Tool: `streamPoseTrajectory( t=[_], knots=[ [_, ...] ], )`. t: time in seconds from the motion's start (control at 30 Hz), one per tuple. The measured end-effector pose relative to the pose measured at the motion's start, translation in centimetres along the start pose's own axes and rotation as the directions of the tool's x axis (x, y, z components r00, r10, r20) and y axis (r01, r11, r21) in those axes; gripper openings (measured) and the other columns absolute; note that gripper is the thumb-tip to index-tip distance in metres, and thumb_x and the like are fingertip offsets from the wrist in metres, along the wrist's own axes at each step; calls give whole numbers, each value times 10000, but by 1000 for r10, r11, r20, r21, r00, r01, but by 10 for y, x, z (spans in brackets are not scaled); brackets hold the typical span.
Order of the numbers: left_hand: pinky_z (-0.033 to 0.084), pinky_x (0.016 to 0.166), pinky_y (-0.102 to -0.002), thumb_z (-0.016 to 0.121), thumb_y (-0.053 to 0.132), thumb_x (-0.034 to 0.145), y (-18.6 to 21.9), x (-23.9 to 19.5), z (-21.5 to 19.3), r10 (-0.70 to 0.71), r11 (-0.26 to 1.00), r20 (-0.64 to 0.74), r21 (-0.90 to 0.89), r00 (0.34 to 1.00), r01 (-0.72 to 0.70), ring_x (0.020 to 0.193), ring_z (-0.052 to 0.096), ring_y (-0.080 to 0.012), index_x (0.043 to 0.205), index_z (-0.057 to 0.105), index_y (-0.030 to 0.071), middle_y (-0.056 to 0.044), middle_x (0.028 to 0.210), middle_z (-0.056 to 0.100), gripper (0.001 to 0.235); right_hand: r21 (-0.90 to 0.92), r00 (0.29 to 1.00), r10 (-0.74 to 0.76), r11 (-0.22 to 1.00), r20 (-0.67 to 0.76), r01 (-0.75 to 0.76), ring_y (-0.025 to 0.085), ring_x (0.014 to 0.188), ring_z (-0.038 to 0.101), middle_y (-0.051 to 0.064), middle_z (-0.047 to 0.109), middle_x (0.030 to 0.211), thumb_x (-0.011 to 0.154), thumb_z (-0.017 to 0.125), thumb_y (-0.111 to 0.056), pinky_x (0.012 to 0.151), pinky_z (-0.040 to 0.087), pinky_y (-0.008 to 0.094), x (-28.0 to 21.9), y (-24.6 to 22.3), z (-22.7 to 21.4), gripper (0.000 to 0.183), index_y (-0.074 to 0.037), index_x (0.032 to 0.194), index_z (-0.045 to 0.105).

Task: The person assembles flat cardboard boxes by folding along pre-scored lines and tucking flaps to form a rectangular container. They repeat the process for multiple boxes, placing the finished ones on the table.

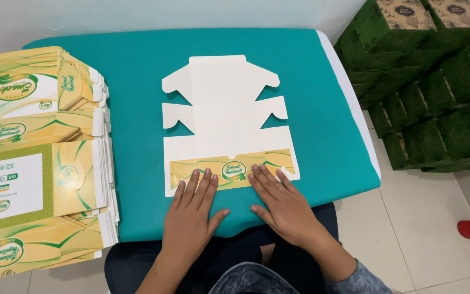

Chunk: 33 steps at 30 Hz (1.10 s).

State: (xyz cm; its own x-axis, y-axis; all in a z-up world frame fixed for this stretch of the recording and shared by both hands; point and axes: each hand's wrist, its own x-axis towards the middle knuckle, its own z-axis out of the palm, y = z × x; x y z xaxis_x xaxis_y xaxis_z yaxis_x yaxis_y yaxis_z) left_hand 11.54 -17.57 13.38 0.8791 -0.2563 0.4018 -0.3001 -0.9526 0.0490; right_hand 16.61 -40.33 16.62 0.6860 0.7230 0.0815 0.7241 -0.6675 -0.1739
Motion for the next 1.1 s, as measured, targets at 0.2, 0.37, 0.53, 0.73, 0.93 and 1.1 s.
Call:
streamPoseTrajectory(
  t=[0.2,0.37,0.53,0.73,0.93,1.1],
  knots=[
    [226,1155,-391,398,570,918,-3,-3,-3,10,1000,14,-7,1000,-10,1423,260,-227,1468,304,113,-52,1528,307,721,35,999,48,998,9,-48,169,1445,132,34,170,1568,1009,296,-356,1166,47,408,-7,9,-6,558,-119,1499,176],
    [233,1146,-406,411,503,938,-5,-1,-7,-10,1000,6,-28,1000,10,1422,262,-233,1453,333,104,-51,1521,324,657,138,999,51,989,10,-52,180,1433,179,31,228,1550,1004,334,-305,1159,81,421,-3,13,-9,521,-119,1482,243],
    [126,1134,-618,566,562,832,-29,3,-25,-254,959,-84,-152,964,239,1421,245,-346,1497,185,46,-112,1538,285,924,150,963,83,988,-258,-45,316,1426,241,125,316,1512,965,487,-242,1171,147,511,17,23,-11,528,-99,1447,327],
    [63,1108,-661,643,542,778,-36,-10,-23,-283,932,-30,-246,959,267,1379,303,-345,1387,341,20,-133,1424,404,858,369,963,111,930,-244,-14,238,916,516,52,477,897,902,444,-80,1146,203,526,20,31,-22,249,-96,1123,559],
    [-90,1129,-624,790,561,602,-32,-20,-62,-96,795,49,-597,994,106,1423,242,-330,1488,42,68,-85,1518,310,1261,475,938,84,875,-335,91,201,819,462,30,471,833,819,398,-1,1011,332,439,-21,10,-66,204,-76,930,552],
    [163,1138,-589,600,228,876,-38,-16,-39,-52,774,-71,-633,996,-5,1210,536,-338,1160,603,116,-116,1270,568,306,303,899,122,953,-420,13,234,920,484,50,499,898,864,406,-46,973,307,460,-22,11,-87,253,-72,1051,573]
  ],
)
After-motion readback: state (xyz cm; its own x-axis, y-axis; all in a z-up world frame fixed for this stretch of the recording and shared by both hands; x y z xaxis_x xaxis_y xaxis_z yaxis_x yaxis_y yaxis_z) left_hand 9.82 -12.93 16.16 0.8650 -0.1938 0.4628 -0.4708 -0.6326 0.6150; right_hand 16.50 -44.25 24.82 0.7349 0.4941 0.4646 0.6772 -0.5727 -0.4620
